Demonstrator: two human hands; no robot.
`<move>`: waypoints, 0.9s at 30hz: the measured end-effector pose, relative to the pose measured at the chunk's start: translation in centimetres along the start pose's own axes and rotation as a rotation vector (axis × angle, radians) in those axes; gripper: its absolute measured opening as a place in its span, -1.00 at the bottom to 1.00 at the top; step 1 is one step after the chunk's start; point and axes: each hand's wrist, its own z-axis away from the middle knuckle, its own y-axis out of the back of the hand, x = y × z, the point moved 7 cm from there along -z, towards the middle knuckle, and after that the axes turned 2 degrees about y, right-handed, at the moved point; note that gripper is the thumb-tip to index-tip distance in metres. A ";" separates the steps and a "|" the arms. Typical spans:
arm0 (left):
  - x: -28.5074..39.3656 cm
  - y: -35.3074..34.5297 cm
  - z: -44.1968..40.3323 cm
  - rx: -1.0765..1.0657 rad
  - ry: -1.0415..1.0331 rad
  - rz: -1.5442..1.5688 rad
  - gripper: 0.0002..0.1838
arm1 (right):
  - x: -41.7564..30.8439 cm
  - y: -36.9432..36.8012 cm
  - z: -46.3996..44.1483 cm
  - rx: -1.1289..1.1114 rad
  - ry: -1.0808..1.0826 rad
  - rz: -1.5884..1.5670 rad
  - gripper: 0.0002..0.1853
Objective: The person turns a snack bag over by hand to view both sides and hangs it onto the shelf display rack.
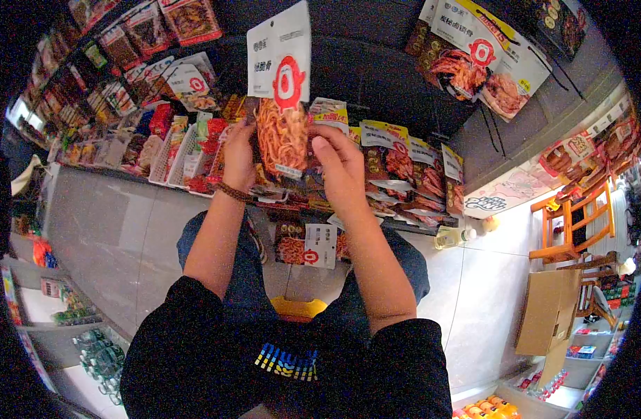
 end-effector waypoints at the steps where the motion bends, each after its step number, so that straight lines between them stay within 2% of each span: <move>1: -0.5 -0.1 -0.2 -0.028 0.024 0.038 -0.78 | 0.1 -0.4 0.1 -0.022 -0.033 0.010 -0.75; 4: -1.1 -0.5 -0.2 -0.099 0.093 0.109 -0.75 | -0.9 -2.1 0.6 -0.117 -0.021 -0.120 -0.77; 8: -1.0 -1.6 0.4 -0.159 0.221 0.167 -0.73 | -0.3 -2.8 0.8 -0.171 0.028 -0.127 -0.77; 11: -0.6 -1.9 0.9 -0.136 0.209 0.195 -0.73 | -0.2 -3.5 1.1 -0.196 0.016 -0.061 -0.72; 13: -1.2 -1.7 0.9 -0.136 0.250 0.212 -0.74 | -0.6 -3.8 1.2 -0.201 0.122 0.058 -0.64; 19: -2.7 -1.5 0.8 -0.183 0.308 0.131 -0.67 | -1.0 -4.6 1.5 -0.240 0.209 0.159 -0.55; 23: -3.8 -1.3 0.3 -0.263 0.300 0.119 -0.67 | -1.1 -4.7 1.6 -0.218 0.239 0.220 -0.55; 27: -3.0 -1.7 0.7 -0.203 0.299 0.218 -0.76 | -1.1 -4.8 1.6 -0.210 0.226 0.250 -0.55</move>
